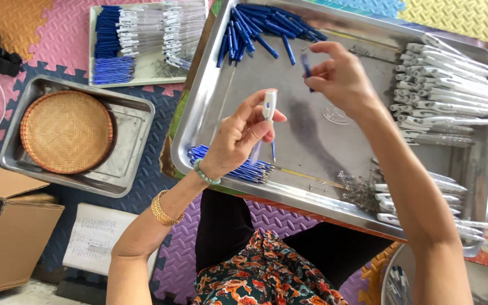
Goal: The person assembles pens by inserting ink cartridges into pen barrels, adding springs, and securing the components together by hand.
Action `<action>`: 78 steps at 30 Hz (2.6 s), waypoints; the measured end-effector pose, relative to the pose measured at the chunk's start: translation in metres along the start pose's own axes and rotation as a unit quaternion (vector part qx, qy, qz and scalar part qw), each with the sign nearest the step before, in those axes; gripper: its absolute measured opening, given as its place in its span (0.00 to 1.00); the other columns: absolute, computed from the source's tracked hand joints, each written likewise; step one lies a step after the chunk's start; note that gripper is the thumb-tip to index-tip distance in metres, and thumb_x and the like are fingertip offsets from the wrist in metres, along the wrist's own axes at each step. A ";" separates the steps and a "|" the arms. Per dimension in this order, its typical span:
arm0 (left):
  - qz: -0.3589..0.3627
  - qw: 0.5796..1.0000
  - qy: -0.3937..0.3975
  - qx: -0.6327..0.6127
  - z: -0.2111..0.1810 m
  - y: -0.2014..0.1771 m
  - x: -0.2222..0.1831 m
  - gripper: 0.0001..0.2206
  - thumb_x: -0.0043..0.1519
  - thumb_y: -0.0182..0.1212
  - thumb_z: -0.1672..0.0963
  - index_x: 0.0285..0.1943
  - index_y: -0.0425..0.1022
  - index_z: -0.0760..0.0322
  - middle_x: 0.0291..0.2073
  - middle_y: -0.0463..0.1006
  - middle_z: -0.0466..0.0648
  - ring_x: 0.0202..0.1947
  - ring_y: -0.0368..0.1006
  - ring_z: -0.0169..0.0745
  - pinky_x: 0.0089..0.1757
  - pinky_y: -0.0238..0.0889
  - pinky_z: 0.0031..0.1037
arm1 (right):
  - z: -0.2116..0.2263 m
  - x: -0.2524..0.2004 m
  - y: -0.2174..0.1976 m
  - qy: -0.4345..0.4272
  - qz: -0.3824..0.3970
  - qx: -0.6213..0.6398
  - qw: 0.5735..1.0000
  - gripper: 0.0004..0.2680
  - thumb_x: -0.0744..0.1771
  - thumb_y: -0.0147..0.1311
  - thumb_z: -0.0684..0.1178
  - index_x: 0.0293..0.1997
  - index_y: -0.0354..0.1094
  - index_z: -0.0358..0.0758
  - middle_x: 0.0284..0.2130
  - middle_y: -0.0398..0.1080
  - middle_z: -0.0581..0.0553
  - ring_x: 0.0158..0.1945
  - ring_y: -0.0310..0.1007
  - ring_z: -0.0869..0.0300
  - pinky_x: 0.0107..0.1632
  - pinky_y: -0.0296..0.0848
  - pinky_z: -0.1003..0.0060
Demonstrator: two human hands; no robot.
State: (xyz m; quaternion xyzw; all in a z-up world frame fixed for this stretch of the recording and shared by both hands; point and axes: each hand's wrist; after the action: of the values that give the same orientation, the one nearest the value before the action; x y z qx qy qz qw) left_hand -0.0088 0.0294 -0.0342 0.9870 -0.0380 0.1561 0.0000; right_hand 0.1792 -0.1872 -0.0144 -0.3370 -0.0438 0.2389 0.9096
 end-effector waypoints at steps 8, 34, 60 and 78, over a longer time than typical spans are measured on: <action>0.125 0.989 0.034 -0.070 0.009 0.030 0.001 0.24 0.84 0.47 0.53 0.89 0.52 0.57 0.60 0.83 0.53 0.37 0.64 0.35 0.46 0.69 0.25 | 0.058 -0.100 -0.046 -0.065 0.020 0.311 0.948 0.06 0.75 0.57 0.45 0.60 0.68 0.43 0.35 0.67 0.48 0.40 0.77 0.63 0.54 0.93 0.61; 0.221 0.919 -0.094 -0.312 -0.002 0.059 -0.005 0.24 0.82 0.50 0.54 0.86 0.59 0.69 0.62 0.81 0.54 0.32 0.58 0.34 0.34 0.54 0.22 | 0.058 -0.165 -0.058 -0.135 -0.007 0.127 0.983 0.06 0.76 0.53 0.45 0.53 0.69 0.32 0.40 0.78 0.40 0.45 0.87 0.56 0.51 0.81 0.68; 0.176 0.900 -0.110 -0.384 0.001 0.099 0.002 0.21 0.82 0.50 0.56 0.82 0.64 0.73 0.56 0.84 0.62 0.29 0.61 0.25 0.27 0.49 0.11 | 0.017 -0.181 -0.041 -0.196 -0.154 0.143 0.958 0.04 0.74 0.62 0.39 0.54 0.80 0.30 0.41 0.81 0.40 0.46 0.76 0.63 0.54 0.78 0.63; 0.188 0.878 -0.124 -0.422 0.009 0.110 -0.002 0.21 0.82 0.50 0.56 0.82 0.64 0.72 0.56 0.85 0.62 0.29 0.60 0.26 0.27 0.46 0.11 | 0.012 -0.188 -0.030 -0.217 -0.219 0.165 0.937 0.05 0.76 0.60 0.39 0.48 0.78 0.25 0.38 0.80 0.35 0.38 0.74 0.61 0.45 0.76 0.66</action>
State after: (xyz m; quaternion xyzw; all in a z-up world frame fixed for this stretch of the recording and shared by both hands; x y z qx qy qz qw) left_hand -0.0162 -0.0802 -0.0450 0.8793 -0.2844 -0.0013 0.3821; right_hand 0.0224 -0.2872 0.0285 -0.1041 -0.2730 0.1046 0.9506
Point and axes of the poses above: each hand's wrist, its own x-axis towards the middle knuckle, its own y-axis out of the palm, z = x × y
